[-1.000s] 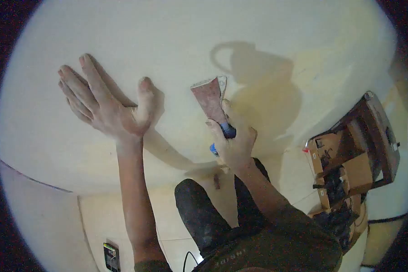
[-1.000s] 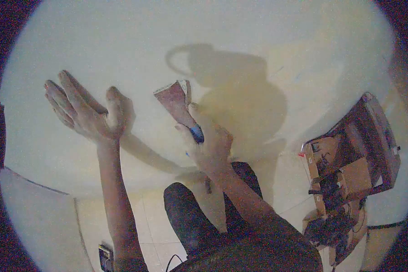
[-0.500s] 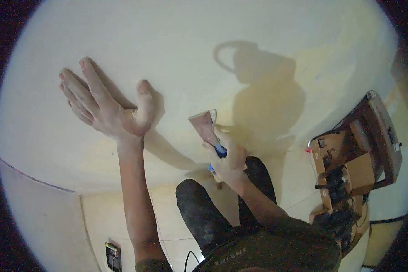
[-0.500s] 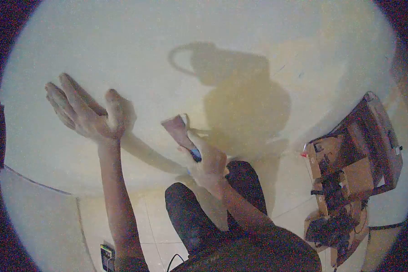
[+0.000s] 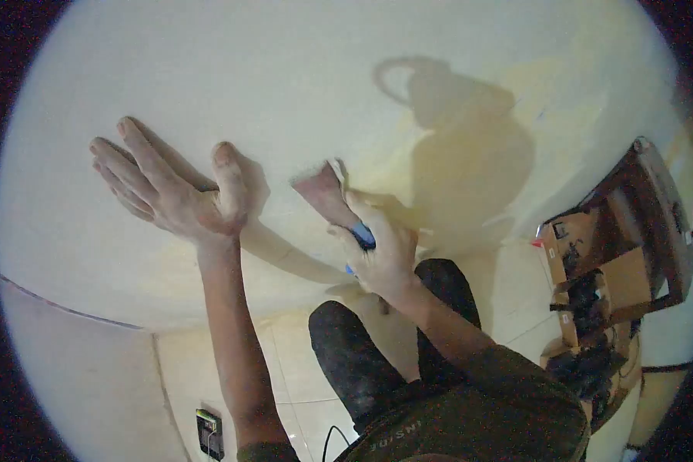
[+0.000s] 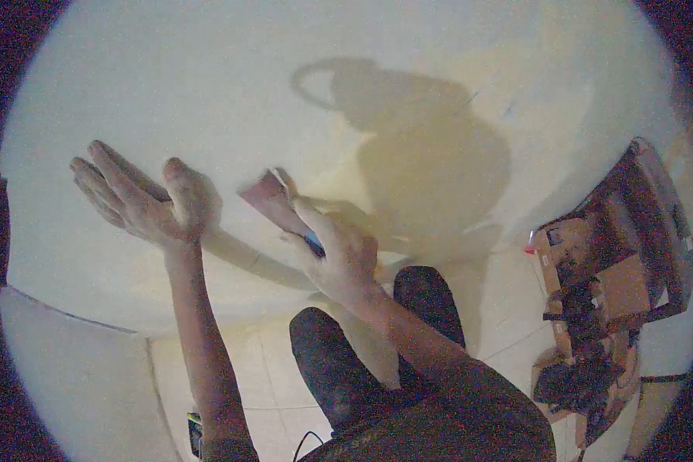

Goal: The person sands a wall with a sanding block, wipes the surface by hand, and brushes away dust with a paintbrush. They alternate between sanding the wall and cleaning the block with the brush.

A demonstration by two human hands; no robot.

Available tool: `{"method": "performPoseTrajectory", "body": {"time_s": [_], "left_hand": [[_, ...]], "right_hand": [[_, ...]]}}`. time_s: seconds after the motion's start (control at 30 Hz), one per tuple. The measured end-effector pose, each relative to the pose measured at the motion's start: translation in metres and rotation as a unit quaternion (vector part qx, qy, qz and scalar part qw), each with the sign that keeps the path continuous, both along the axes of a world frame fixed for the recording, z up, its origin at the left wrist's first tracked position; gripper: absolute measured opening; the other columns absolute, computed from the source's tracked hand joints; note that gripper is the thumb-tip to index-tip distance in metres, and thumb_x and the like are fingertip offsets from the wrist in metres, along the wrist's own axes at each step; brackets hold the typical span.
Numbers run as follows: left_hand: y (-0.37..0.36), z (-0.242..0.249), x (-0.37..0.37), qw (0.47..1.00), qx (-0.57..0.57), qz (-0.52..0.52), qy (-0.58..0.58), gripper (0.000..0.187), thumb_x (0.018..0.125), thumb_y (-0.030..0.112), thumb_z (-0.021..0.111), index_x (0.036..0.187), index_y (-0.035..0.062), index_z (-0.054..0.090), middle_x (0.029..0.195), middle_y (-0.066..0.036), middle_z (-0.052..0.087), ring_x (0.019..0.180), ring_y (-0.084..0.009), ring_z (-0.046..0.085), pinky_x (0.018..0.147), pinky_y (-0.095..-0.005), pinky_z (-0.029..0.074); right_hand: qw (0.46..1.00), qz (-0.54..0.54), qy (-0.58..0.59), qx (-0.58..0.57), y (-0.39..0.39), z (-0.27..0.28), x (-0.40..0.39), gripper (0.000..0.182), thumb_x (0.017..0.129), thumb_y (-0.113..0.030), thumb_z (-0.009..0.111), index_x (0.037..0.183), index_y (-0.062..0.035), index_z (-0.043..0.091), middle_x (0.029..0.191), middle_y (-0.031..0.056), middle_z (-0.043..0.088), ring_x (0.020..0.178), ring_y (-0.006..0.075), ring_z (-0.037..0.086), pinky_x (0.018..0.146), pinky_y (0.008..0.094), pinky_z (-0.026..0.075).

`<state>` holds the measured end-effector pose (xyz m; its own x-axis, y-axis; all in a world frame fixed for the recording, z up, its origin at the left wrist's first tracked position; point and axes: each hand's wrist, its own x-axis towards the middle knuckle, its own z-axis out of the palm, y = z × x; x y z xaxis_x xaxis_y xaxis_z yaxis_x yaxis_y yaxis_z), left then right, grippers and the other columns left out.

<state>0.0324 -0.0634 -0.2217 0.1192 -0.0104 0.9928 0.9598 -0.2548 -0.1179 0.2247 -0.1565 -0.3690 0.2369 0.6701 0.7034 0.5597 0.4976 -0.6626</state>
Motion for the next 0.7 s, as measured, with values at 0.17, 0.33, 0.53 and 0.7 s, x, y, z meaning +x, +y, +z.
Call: {"method": "performPoseTrajectory", "body": {"time_s": [0.17,0.33,0.53,0.7], "left_hand": [[-0.012,0.008,0.019,1.000,-0.001,0.003,0.004,0.097,0.092,0.070,0.048,0.161,0.0032,0.034,0.168,-0.027,0.023,0.158,-0.0443,0.015,0.126,-0.0607,0.012],[-0.017,0.010,0.027,1.000,0.004,-0.018,0.018,0.086,0.101,0.059,0.050,0.157,-0.0047,0.036,0.165,-0.033,0.026,0.156,-0.0470,0.018,0.126,-0.0579,0.010],[-0.023,0.021,0.020,0.999,0.013,-0.029,0.023,0.078,0.105,0.052,0.042,0.156,-0.0068,0.037,0.165,-0.033,0.026,0.156,-0.0464,0.018,0.127,-0.0559,0.010],[-0.022,0.027,0.015,0.999,0.007,-0.023,0.023,0.075,0.105,0.048,0.042,0.156,-0.0074,0.037,0.164,-0.034,0.026,0.156,-0.0468,0.019,0.127,-0.0559,0.010]], "right_hand": [[1.000,-0.005,-0.004,0.003,-0.017,-0.028,0.014,0.053,0.083,-0.029,0.086,0.130,-0.0128,0.067,0.094,0.0146,0.074,0.078,0.0350,0.074,0.066,0.0457,0.057],[0.999,0.002,0.050,-0.014,-0.006,0.006,0.016,0.053,0.081,-0.027,0.087,0.128,-0.0120,0.068,0.097,0.0175,0.075,0.082,0.0358,0.075,0.069,0.0451,0.058],[0.999,-0.006,0.039,0.036,-0.018,0.007,0.010,0.053,0.080,-0.025,0.088,0.127,-0.0100,0.069,0.100,0.0172,0.076,0.083,0.0351,0.075,0.070,0.0449,0.058],[0.996,0.022,0.091,0.007,-0.011,0.016,0.001,0.051,0.081,-0.026,0.088,0.125,-0.0082,0.069,0.102,0.0166,0.076,0.087,0.0344,0.075,0.076,0.0445,0.059]]}}
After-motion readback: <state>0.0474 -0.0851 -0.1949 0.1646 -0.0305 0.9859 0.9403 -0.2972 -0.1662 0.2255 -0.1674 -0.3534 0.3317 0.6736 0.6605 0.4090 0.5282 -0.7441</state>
